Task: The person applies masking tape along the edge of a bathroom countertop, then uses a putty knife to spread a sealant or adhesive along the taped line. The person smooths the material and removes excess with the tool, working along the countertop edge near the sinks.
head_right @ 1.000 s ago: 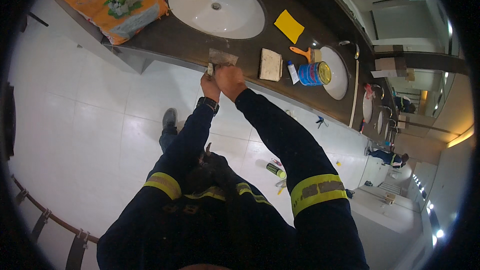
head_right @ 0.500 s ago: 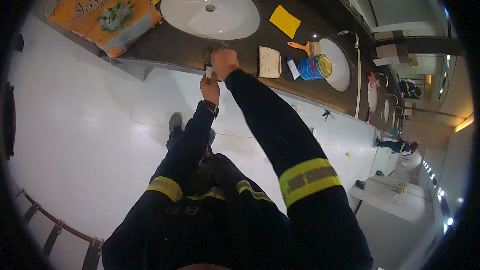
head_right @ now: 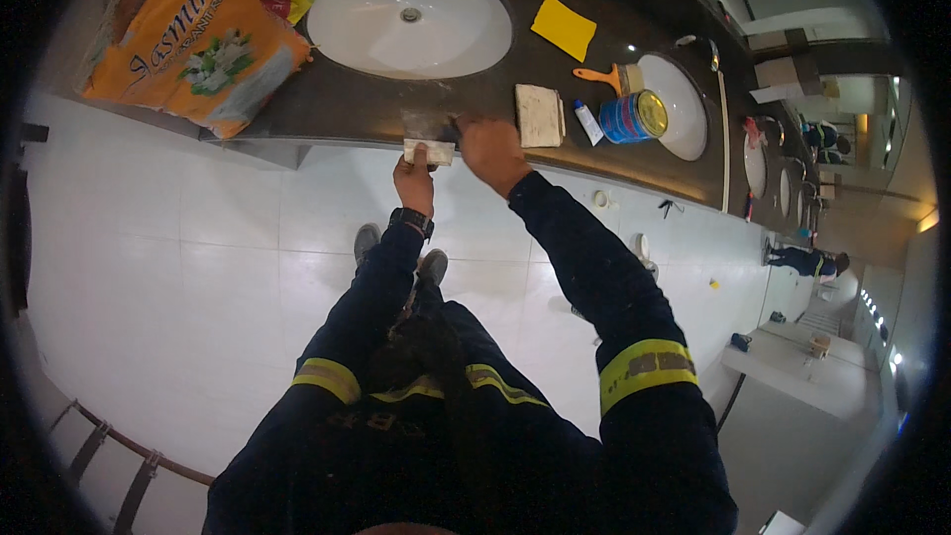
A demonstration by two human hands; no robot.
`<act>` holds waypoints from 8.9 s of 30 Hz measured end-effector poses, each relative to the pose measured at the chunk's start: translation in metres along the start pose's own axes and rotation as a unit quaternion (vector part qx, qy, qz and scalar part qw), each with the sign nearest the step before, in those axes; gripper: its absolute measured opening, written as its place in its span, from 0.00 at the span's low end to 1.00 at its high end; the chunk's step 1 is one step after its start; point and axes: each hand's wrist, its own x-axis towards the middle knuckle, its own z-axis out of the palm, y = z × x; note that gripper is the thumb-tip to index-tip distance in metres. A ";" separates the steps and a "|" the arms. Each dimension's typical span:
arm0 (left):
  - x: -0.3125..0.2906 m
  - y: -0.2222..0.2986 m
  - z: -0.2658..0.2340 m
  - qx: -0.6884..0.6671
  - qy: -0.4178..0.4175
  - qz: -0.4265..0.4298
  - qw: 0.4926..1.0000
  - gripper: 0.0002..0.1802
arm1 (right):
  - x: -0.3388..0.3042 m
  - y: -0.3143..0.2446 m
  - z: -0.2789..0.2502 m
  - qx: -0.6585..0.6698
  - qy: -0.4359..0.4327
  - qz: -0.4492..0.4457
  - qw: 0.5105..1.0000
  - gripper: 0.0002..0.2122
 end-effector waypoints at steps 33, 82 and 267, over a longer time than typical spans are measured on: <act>0.038 0.239 -0.176 0.245 -0.145 0.018 0.959 0.18 | -0.210 -0.058 0.130 0.732 0.045 0.481 0.481 0.16; -0.096 0.023 0.328 0.521 -0.594 -0.174 0.587 0.22 | -0.424 0.281 0.106 0.702 0.321 0.546 0.327 0.10; -0.102 0.261 0.065 0.482 -0.155 0.171 0.846 0.11 | -0.208 0.232 0.074 0.681 0.073 0.304 0.662 0.26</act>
